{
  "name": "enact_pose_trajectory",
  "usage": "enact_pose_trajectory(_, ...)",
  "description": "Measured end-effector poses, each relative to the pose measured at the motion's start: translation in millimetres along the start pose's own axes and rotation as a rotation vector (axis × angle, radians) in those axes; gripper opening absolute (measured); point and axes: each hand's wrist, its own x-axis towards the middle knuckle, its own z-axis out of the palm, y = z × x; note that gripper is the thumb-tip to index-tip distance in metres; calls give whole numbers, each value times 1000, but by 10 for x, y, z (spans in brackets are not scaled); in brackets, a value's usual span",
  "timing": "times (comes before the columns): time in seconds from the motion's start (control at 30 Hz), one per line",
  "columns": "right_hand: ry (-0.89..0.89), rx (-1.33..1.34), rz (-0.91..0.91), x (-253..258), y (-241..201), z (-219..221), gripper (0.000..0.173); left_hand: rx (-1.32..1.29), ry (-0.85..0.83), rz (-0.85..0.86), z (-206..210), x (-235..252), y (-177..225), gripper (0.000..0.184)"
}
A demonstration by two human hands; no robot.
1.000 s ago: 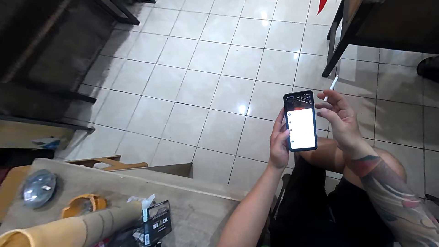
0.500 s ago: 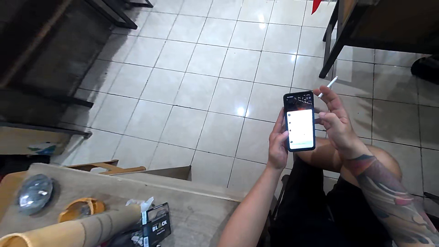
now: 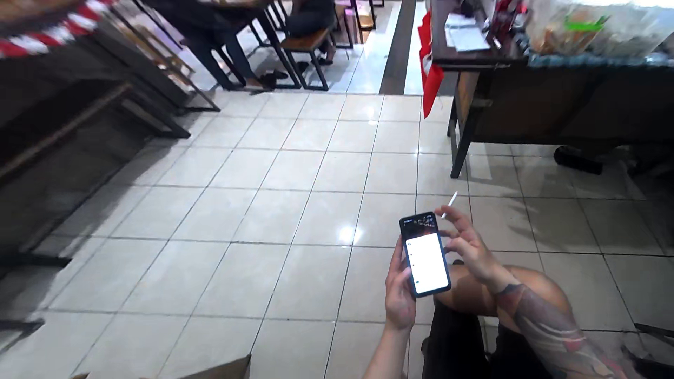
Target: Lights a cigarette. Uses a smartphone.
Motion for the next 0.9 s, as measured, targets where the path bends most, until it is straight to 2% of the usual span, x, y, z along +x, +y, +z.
enact_pose_trajectory(0.4,-24,44,-24,-34,-45,16,66,33,33,-37,26,-15,0,68)
enact_pose_trajectory(0.77,-30,20,-33,-53,-70,17,66,35,24,-22,63,-13,17,89)
enact_pose_trajectory(0.9,-56,-46,19,-65,-102,33,72,95,37,-21,55,-37,25,79)
